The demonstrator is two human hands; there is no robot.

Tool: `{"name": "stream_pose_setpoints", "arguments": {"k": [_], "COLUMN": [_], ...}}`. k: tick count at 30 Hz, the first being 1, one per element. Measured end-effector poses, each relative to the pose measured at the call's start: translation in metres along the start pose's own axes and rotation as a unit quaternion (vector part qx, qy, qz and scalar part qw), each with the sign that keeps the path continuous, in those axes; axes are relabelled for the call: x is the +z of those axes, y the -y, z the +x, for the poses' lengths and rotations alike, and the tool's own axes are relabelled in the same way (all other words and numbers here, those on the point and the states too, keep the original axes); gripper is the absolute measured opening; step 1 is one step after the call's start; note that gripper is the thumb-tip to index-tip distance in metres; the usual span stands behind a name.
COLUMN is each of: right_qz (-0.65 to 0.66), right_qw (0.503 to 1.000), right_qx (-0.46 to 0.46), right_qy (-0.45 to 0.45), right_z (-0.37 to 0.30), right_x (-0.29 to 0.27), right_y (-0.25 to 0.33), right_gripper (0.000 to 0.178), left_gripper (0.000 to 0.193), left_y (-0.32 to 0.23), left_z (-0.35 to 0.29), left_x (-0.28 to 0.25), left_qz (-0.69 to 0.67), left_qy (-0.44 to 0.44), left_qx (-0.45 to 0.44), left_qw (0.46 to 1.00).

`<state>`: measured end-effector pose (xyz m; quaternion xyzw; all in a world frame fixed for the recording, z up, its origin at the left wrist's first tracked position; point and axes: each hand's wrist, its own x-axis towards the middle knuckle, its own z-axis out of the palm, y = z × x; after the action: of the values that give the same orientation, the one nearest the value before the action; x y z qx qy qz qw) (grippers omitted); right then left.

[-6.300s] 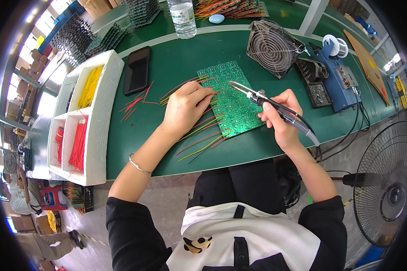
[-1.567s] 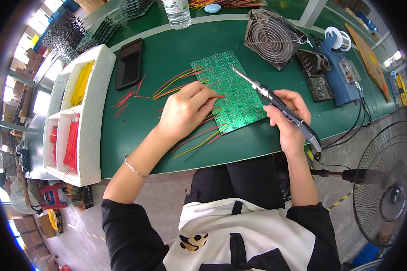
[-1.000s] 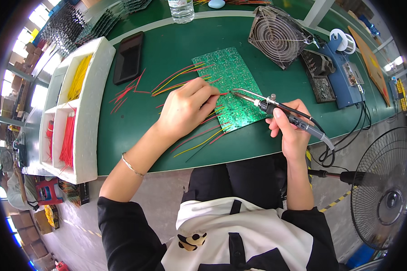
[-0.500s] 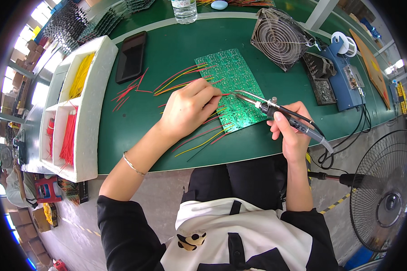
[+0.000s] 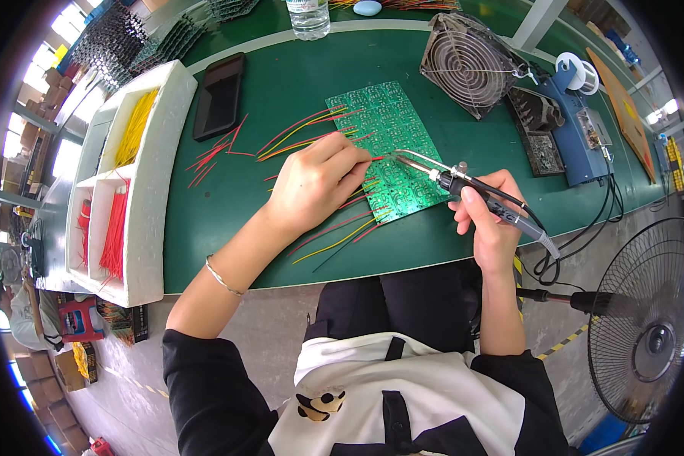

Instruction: The person solders wires onto a circuit board using a soldering iron, retrieving bundles of colored wires from a partitioned organizer and attaching them to the board.

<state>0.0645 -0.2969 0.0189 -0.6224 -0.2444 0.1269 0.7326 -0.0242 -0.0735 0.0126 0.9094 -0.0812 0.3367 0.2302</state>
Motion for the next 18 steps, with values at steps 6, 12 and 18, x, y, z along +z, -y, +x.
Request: {"name": "stream_pose_setpoints", "arguments": {"k": [6,12,18], "right_qz": [0.003,0.006,0.031], "right_qw": [1.0,1.0,0.999], "right_qx": [-0.018,-0.028,-0.031], "right_qy": [-0.004,-0.008,-0.021], "right_z": [0.0011,0.0022,0.0023], "right_x": [0.0,-0.001,-0.0003], "right_y": [-0.001,-0.0016,-0.0018], "right_gripper": [0.016,0.016,0.018], "left_gripper": [0.009,0.009,0.012], "left_y": [0.0007,-0.0001,-0.0032], "left_z": [-0.0011,0.0009,0.0012], "left_x": [0.0003,0.0003,-0.0089], "left_qz": [0.002,-0.001,-0.013], "left_qy": [0.0,-0.001,0.001], "left_qx": [0.003,0.006,-0.03], "left_qw": [1.0,1.0,0.999]}}
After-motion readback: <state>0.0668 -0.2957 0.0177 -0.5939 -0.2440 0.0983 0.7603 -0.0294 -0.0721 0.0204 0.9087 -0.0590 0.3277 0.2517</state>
